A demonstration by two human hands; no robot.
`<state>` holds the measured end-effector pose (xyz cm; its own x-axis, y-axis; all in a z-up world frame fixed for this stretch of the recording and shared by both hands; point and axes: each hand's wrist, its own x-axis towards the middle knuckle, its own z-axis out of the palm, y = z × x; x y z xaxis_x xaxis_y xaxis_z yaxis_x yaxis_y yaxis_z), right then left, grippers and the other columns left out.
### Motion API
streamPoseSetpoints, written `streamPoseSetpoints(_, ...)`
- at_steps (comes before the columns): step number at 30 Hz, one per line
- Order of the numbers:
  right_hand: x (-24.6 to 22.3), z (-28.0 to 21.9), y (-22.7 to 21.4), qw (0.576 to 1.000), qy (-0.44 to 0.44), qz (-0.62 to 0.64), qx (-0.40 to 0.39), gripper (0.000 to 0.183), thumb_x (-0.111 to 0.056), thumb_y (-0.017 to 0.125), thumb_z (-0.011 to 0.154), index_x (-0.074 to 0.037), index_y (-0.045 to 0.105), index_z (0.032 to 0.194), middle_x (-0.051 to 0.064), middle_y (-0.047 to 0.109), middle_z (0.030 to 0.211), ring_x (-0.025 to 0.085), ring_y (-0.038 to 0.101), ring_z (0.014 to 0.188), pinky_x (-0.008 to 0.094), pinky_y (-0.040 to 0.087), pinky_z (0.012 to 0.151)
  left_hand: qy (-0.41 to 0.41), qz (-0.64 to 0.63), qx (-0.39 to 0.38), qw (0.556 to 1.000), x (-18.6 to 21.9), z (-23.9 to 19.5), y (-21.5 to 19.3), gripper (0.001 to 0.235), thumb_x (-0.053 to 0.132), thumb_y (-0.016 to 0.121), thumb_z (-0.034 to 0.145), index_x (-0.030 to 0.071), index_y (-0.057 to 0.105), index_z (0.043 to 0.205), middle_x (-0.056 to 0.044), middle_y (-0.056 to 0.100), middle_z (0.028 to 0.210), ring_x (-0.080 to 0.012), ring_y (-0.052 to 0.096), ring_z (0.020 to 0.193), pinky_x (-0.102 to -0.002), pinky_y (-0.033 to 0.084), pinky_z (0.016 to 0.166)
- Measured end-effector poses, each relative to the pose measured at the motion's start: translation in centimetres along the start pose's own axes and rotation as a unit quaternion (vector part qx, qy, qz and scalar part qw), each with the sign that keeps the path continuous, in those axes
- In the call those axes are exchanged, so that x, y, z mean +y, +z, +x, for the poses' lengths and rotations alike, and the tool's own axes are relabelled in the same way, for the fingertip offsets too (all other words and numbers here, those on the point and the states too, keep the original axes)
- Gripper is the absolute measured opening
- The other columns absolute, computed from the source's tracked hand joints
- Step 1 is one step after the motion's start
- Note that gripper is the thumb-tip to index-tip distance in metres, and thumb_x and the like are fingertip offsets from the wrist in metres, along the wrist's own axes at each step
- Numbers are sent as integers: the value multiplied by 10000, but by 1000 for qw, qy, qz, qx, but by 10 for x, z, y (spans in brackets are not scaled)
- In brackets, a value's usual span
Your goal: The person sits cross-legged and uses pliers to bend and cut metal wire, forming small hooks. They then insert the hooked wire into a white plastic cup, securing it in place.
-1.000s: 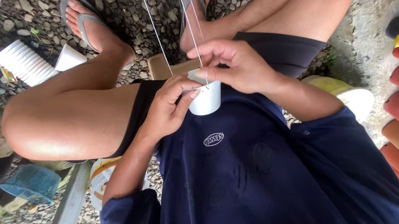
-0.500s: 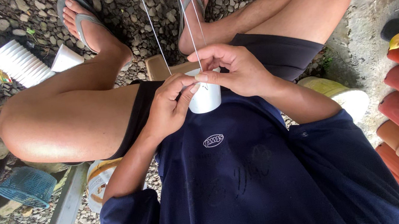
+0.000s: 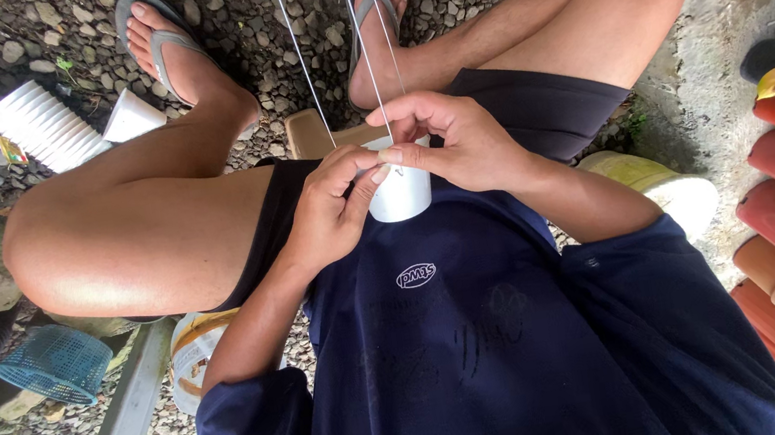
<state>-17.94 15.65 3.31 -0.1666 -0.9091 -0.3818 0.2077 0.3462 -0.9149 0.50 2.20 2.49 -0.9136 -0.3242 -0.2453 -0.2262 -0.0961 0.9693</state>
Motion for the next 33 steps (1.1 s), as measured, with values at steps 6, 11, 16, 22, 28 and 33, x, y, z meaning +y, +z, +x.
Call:
streamPoseSetpoints(6, 4, -1, 3, 1000, 14, -1, 15, 323, -71, 697, 1039, -21, 605, 1345, -9, 633, 960, 55, 616, 908, 254, 557, 874, 0, 3, -7, 1000, 1, -1, 0, 102, 65, 675, 1022, 11, 673, 1109, -93, 662, 963, -241, 652, 919, -336, 517, 843)
streamPoseSetpoints(11, 6, -2, 9, 999, 6, -24, 48, 326, -74, 721, 1021, -11, 607, 1319, 4, 658, 958, 67, 641, 915, 264, 559, 885, -7, -1, 9, 1000, 3, -2, 1, 176, 74, 720, 967, 25, 671, 1129, -93, 683, 1010, -238, 675, 944, -324, 523, 842)
streamPoseSetpoints(16, 9, -1, 16, 997, 8, -38, 62, 331, -95, 732, 1001, -14, 606, 1297, 8, 674, 938, 66, 661, 900, 262, 565, 868, 4, 24, 51, 998, -1, -4, 10, 202, 95, 807, 932, 61, 693, 1096, -83, 720, 1034, -230, 703, 975, -346, 518, 916)
streamPoseSetpoints(22, 6, -8, 10, 995, 6, -90, 34, 299, -98, 702, 1012, -3, 613, 1282, 41, 702, 982, 100, 680, 928, 280, 554, 872, -33, -55, 45, 997, -10, -9, 10, 172, 79, 790, 953, 66, 716, 1108, -59, 714, 1026, -180, 681, 966, -298, 525, 878)
streamPoseSetpoints(28, 11, -24, 9, 994, -53, -90, 31, 173, -72, 596, 1088, 3, 584, 1244, 89, 672, 1174, 138, 674, 1088, 296, 551, 962, -80, -149, -4, 986, -16, -6, 0, 177, 120, 711, 1002, 54, 697, 1166, -8, 711, 998, -97, 640, 940, -261, 517, 886)
streamPoseSetpoints(33, 22, -26, 13, 997, -20, -51, 62, 159, -90, 642, 1069, 5, 587, 1184, 59, 669, 1074, 107, 645, 996, 276, 545, 921, -115, -124, 3, 986, -23, 6, 0, 148, 159, 757, 974, 52, 731, 1074, 11, 730, 948, -72, 613, 851, -248, 501, 798)
